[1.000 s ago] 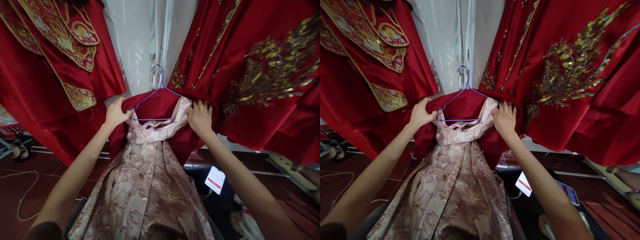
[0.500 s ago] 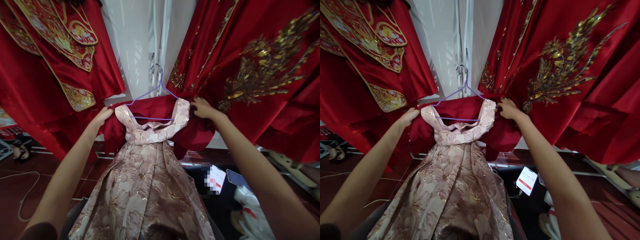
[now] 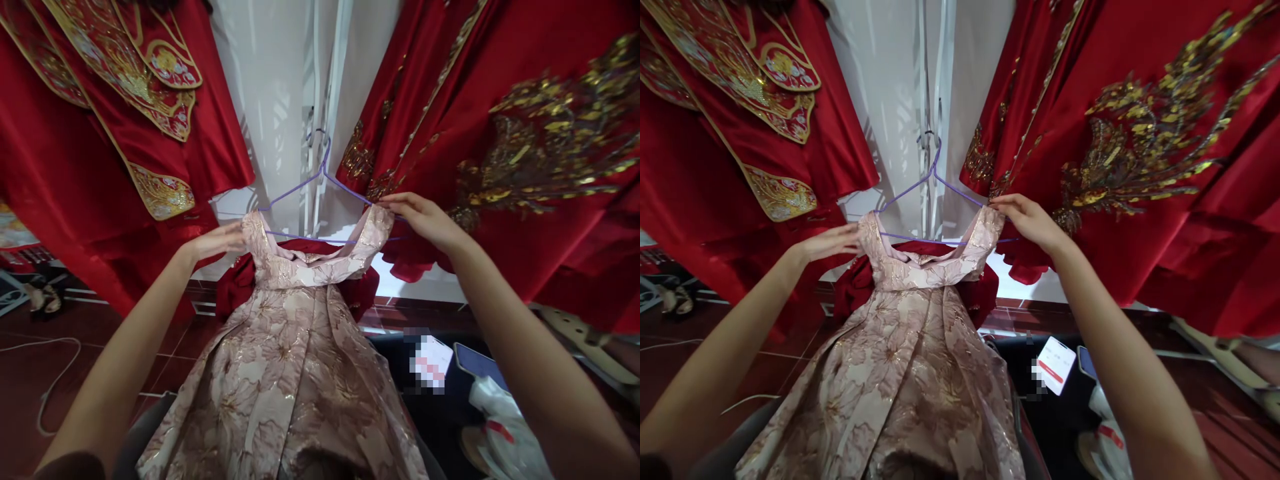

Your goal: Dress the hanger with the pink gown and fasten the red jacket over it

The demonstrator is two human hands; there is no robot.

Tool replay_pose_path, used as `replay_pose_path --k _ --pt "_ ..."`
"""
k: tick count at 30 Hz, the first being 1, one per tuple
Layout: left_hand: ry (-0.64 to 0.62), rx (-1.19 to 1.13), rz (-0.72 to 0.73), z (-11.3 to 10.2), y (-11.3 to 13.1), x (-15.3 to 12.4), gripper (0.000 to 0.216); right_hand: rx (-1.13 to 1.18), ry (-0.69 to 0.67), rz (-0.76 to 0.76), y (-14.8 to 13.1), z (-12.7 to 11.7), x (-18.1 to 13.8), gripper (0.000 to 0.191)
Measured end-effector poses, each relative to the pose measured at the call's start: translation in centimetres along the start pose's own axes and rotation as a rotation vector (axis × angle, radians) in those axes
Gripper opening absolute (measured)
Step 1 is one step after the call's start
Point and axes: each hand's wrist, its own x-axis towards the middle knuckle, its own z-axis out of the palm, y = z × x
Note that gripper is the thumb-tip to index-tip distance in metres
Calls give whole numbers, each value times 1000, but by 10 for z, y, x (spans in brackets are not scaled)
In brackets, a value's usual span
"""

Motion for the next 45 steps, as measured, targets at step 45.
replay_pose_path --k 45 --pt "46 1011 764 128 14 31 25 171 339 209 47 37 -96 25"
